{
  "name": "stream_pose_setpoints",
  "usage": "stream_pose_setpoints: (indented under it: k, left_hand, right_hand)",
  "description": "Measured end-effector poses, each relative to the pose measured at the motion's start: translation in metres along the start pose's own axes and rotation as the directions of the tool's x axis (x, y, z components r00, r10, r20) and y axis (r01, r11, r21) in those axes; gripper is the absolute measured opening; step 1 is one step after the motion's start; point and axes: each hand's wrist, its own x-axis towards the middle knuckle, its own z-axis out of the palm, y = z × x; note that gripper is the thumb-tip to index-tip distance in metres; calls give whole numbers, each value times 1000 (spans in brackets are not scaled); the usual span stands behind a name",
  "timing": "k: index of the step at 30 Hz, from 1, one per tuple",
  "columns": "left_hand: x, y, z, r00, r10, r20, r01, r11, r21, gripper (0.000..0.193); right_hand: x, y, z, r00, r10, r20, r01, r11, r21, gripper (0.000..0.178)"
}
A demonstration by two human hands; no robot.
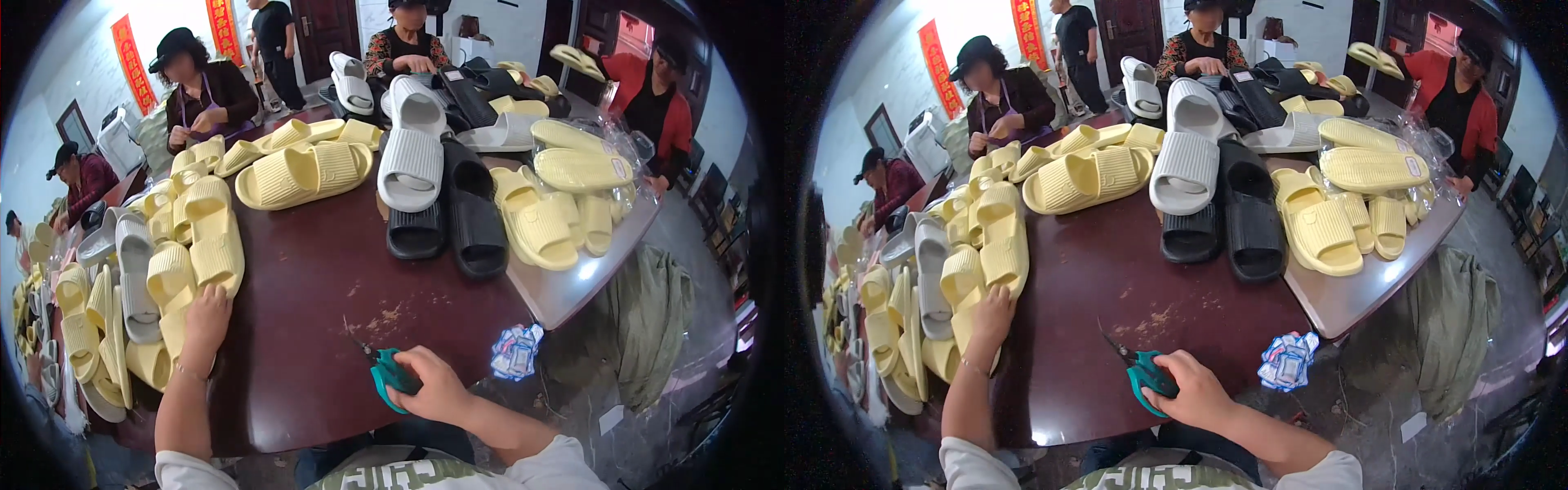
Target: Trim excess material and threads from various slippers using scissors and inspect them for quality.
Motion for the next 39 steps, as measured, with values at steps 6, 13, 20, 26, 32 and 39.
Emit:
stream_pose_setpoints:
  k: [6,13,20,26,32,39]
  left_hand:
    - [-17,21,-47,981,-91,172,91,996,9,18]
    - [130,177,-96,991,30,-132,-106,781,-615,80]
    - [280,228,-54,991,-105,88,92,36,-995,90]
    - [274,217,-20,973,-64,220,225,69,-972,89]
    - [199,202,-44,956,28,293,294,-162,-942,82]
    - [175,189,-43,864,231,447,503,-401,-766,69]
  right_hand:
    - [-8,13,-4,989,144,16,-140,922,361,47]
    - [-13,25,-4,974,225,35,-208,815,541,44]
    - [-16,23,-6,977,208,41,-206,886,416,50]
    - [-12,19,-11,955,257,149,-297,845,445,48]
    - [-24,16,-23,963,224,152,-271,782,561,48]
    - [13,-38,-134,998,70,4,-67,946,317,42]
